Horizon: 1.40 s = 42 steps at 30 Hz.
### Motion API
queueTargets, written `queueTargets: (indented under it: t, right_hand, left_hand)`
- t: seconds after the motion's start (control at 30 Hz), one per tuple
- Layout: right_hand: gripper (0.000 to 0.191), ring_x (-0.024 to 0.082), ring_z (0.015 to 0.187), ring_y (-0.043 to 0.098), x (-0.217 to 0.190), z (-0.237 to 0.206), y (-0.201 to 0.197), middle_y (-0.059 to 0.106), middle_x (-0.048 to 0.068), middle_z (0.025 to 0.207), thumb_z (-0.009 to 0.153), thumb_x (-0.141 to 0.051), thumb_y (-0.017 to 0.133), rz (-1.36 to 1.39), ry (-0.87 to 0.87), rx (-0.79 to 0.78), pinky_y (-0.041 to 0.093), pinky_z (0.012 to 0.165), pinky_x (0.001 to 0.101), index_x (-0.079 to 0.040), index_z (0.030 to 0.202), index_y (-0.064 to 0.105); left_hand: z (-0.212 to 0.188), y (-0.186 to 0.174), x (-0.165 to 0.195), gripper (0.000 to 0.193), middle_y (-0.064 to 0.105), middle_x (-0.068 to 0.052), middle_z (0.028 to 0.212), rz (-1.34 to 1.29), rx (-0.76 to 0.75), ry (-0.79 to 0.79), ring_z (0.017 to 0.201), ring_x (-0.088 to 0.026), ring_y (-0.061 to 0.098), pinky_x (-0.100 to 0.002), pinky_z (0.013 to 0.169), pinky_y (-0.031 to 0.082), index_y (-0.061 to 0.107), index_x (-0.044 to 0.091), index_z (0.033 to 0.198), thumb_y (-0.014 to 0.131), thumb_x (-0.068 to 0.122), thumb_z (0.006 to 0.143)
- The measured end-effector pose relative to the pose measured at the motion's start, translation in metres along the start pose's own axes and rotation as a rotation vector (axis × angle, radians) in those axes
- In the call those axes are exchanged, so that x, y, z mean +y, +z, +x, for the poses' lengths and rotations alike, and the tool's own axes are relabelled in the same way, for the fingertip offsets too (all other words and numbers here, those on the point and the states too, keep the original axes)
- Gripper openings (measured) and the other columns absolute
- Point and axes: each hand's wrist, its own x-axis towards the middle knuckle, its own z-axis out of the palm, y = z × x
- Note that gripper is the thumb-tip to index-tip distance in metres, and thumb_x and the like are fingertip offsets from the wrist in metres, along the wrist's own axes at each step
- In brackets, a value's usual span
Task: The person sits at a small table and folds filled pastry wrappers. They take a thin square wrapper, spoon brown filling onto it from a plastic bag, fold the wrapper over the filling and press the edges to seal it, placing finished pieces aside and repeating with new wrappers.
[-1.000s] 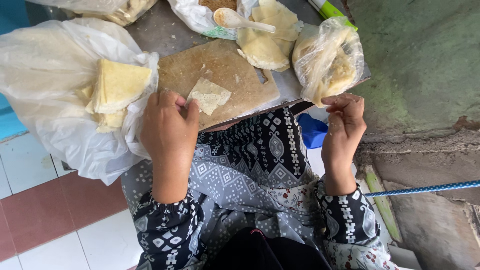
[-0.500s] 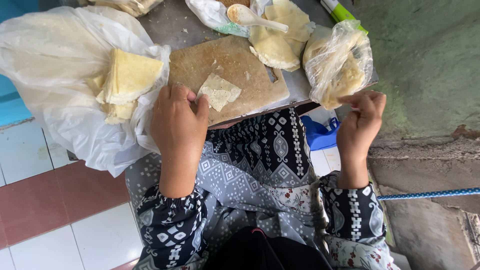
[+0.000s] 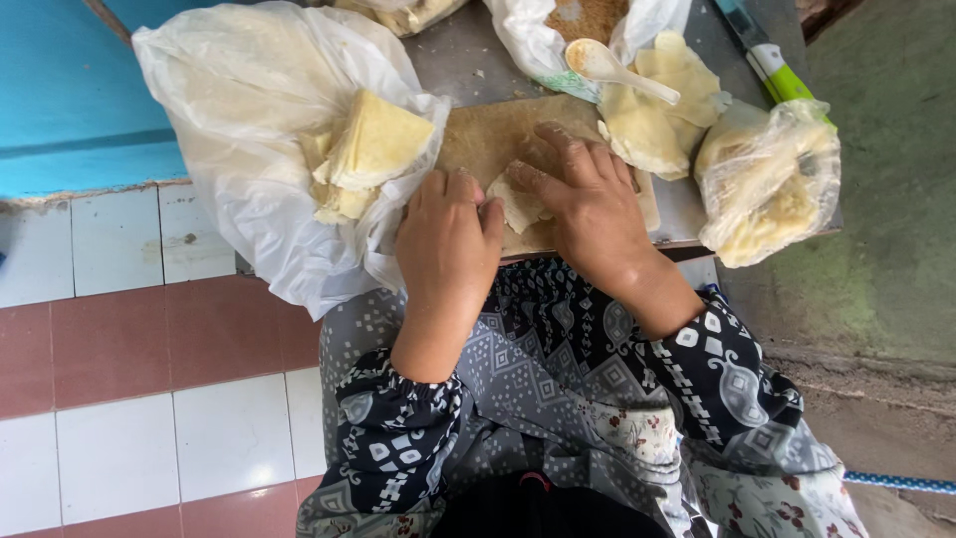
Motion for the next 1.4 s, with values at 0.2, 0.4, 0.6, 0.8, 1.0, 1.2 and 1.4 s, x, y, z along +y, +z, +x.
queueTargets:
  t: [0.2, 0.4, 0.6, 0.8, 1.0, 1.2, 1.4]
  right_hand:
    - [0.058, 0.032, 0.133, 0.049, 0.004, -0.007, -0.004, 0.049, 0.01, 0.157, 0.083, -0.017, 0.07, -0.389, -0.087, -0.048, 0.04, 0.108, 0.0484, -0.022, 0.141, 0.067]
    - [0.047, 0.034, 0.122, 0.061, 0.054, 0.002, -0.016, 0.064, 0.02, 0.136, 0.1, 0.004, 0.063, -0.372, 0.152, 0.18, 0.051, 0.105, 0.0455, -0.009, 0.145, 0.057]
    - [0.057, 0.032, 0.09, 0.07, 0.103, 0.034, -0.005, 0.071, 0.013, 0.102, 0.092, -0.011, 0.075, 0.195, 0.617, 0.138, 0.055, 0.081, 0.0436, -0.005, 0.14, 0.045]
    - [0.062, 0.031, 0.08, 0.069, 0.132, 0.041, 0.011, 0.074, 0.006, 0.085, 0.077, -0.008, 0.089, -0.226, 0.201, 0.349, 0.053, 0.066, 0.042, -0.006, 0.125, 0.05]
    - [0.057, 0.019, 0.079, 0.072, 0.149, 0.043, 0.012, 0.071, 0.009, 0.09, 0.083, 0.004, 0.086, 0.261, 0.375, 0.177, 0.054, 0.065, 0.0314, -0.003, 0.13, 0.056]
    - [0.051, 0.02, 0.078, 0.073, 0.141, 0.047, -0.003, 0.073, 0.012, 0.086, 0.082, 0.009, 0.076, 0.215, 0.296, 0.232, 0.055, 0.067, 0.0296, 0.001, 0.13, 0.063]
    - [0.011, 0.029, 0.063, 0.068, 0.138, 0.1, 0.002, 0.066, 0.015, 0.071, 0.072, 0.005, 0.074, -0.105, 0.17, 0.49, 0.053, 0.06, 0.0343, -0.001, 0.077, 0.067]
  left_hand:
    - [-0.001, 0.001, 0.0, 0.023, 0.059, -0.012, 0.093, 0.045, -0.019, -0.018, 0.092, -0.035, 0.064, -0.047, 0.075, 0.051, 0.06, 0.006, 0.087, 0.075, 0.024, 0.089]
    - [-0.002, 0.004, 0.001, 0.02, 0.06, -0.012, 0.093, 0.061, -0.005, 0.011, 0.091, -0.033, 0.064, -0.046, 0.076, 0.052, 0.06, 0.006, 0.088, 0.073, 0.021, 0.089]
    - [0.0, 0.008, 0.011, 0.017, 0.062, -0.013, 0.094, 0.049, -0.01, -0.02, 0.091, -0.034, 0.067, -0.046, 0.075, 0.053, 0.059, 0.005, 0.09, 0.071, 0.017, 0.09]
    - [-0.001, 0.007, 0.012, 0.022, 0.064, -0.014, 0.096, 0.026, -0.034, -0.046, 0.09, -0.034, 0.067, -0.045, 0.071, 0.053, 0.061, 0.002, 0.102, 0.071, 0.017, 0.088]
    - [-0.002, 0.003, 0.009, 0.02, 0.065, -0.013, 0.09, 0.095, -0.069, -0.051, 0.086, -0.033, 0.068, -0.048, 0.076, 0.052, 0.061, 0.004, 0.095, 0.073, 0.019, 0.089]
    - [-0.002, 0.003, 0.009, 0.017, 0.063, -0.013, 0.091, 0.042, -0.065, -0.029, 0.089, -0.033, 0.067, -0.047, 0.075, 0.052, 0.061, 0.004, 0.092, 0.072, 0.016, 0.089]
    - [-0.003, 0.005, 0.012, 0.015, 0.06, -0.013, 0.09, 0.041, -0.033, -0.01, 0.088, -0.033, 0.067, -0.047, 0.075, 0.052, 0.06, 0.004, 0.092, 0.07, 0.014, 0.09]
